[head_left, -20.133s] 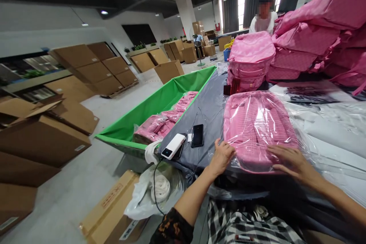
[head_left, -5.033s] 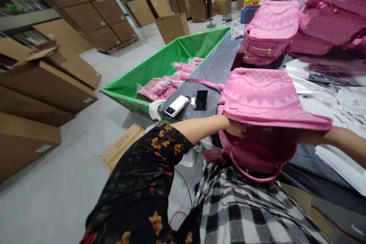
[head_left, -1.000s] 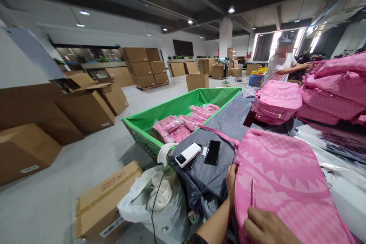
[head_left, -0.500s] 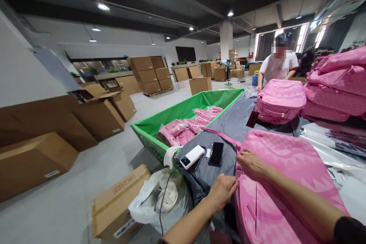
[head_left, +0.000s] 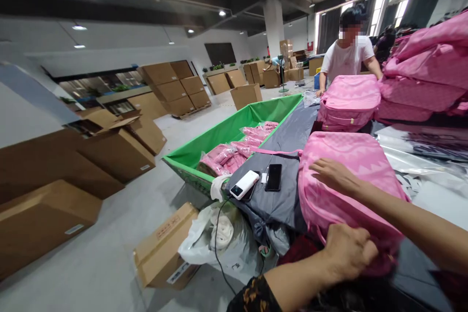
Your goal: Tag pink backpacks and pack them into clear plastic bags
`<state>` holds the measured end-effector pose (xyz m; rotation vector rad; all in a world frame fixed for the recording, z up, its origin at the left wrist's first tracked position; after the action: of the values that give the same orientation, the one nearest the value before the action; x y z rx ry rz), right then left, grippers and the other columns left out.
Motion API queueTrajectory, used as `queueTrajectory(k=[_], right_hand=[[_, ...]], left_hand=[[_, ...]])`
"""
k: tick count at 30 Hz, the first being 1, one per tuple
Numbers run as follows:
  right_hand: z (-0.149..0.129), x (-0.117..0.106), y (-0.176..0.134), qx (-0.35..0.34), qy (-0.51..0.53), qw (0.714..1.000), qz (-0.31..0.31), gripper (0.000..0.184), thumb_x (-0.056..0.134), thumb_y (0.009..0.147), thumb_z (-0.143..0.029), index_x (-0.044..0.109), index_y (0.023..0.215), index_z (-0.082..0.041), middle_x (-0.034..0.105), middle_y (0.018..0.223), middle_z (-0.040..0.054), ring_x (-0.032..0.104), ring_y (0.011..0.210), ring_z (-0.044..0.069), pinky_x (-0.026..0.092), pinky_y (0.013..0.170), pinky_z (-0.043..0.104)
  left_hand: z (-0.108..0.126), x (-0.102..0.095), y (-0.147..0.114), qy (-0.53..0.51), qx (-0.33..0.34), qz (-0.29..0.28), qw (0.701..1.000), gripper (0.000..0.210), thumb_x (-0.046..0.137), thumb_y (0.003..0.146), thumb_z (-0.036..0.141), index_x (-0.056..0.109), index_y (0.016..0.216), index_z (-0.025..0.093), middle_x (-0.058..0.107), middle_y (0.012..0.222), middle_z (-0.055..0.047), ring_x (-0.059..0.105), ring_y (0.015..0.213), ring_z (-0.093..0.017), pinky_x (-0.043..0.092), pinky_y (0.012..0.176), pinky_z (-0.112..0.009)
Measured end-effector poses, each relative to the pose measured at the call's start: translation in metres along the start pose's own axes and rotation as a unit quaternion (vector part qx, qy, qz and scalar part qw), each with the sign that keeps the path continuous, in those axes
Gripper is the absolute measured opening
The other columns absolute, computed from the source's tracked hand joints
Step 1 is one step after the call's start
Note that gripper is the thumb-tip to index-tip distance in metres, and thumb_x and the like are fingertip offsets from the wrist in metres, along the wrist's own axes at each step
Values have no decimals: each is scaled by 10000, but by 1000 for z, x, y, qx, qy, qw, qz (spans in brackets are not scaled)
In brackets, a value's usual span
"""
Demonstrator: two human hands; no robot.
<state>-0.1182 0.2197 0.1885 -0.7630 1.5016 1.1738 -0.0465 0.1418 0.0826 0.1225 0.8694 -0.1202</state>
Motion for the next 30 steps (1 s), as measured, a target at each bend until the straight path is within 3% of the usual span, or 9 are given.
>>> queueTrajectory(k=[3, 4, 8, 13, 16, 19, 23, 27, 30], right_hand=[[-11, -31, -102, -12, -2, 998, 60, 344, 331, 1037, -220, 673, 996, -215, 683, 745, 61, 629, 651, 170, 488, 642, 279], [-21, -35, -135, -37, 15, 995, 93, 291, 374, 1012, -205, 661, 1059, -208, 694, 749, 56, 642, 622, 157, 499, 593, 247], [-27, -22, -216, 64, -27, 970, 233, 419, 407, 905, -77, 566, 1283, -162, 754, 951, 102, 741, 723, 171, 567, 586, 203], [-34, -19, -237, 171, 41, 911, 372, 327, 445, 947, -97, 655, 1167, -218, 742, 871, 58, 749, 714, 179, 612, 649, 212], [-31, -16, -252, 227, 119, 872, 417, 276, 511, 951, -126, 689, 1107, -267, 760, 907, 18, 760, 763, 181, 623, 738, 209], [-5, 3, -287, 335, 170, 821, 430, 165, 600, 952, -278, 730, 1053, -277, 769, 893, -6, 744, 706, 165, 618, 703, 199], [62, 19, -341, 489, 200, 718, 453, 365, 672, 856, -574, 776, 900, -227, 776, 843, 40, 722, 686, 194, 600, 628, 248], [130, 9, -314, 505, 199, 733, 411, 563, 566, 799, -743, 737, 788, -207, 737, 858, 109, 673, 781, 247, 563, 708, 354], [172, 20, -282, 527, 217, 742, 352, 542, 498, 811, -733, 625, 669, -225, 671, 701, 79, 616, 672, 228, 524, 664, 366]], left_hand=[[5, -25, 14, 74, 6, 53, 996, 235, 526, 877, 273, 719, 784, 176, 729, 654, -80, 638, 544, -172, 393, 507, -274], [10, -27, 16, 100, 17, 68, 993, 226, 527, 880, 255, 714, 784, 171, 730, 656, -76, 642, 541, -175, 392, 505, -274], [57, -6, 9, 207, 153, 89, 962, 127, 564, 846, 221, 668, 799, 165, 705, 646, -45, 629, 506, -193, 340, 426, -291], [95, -6, -13, 242, 347, 101, 901, 255, 601, 924, 398, 632, 950, 146, 682, 759, -37, 655, 671, -184, 478, 584, -316], [72, -23, 2, 335, 345, 82, 873, 449, 645, 925, 542, 600, 1160, 161, 684, 905, -55, 654, 832, -224, 505, 726, -363], [43, -15, 10, 401, 364, 12, 840, 385, 648, 969, 406, 571, 1234, 137, 659, 891, -32, 604, 782, -187, 463, 660, -319], [34, 5, -26, 394, 447, 47, 802, 171, 626, 974, 283, 633, 1070, 141, 654, 940, -51, 543, 745, -159, 426, 640, -313], [51, 2, -75, 330, 519, 189, 765, 186, 590, 985, 305, 690, 943, 154, 662, 875, -53, 480, 633, -130, 359, 546, -300], [63, -12, -67, 318, 479, 182, 798, 187, 561, 1006, 281, 685, 1015, 142, 641, 788, -27, 526, 637, -146, 396, 548, -304]])
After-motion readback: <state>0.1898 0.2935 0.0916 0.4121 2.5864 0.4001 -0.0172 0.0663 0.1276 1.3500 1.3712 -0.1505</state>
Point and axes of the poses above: each hand's wrist, its own y-axis towards the middle knuckle, its own x-axis out of the palm, z = x × y, the point moved 10 cm from there along y, towards the middle knuckle
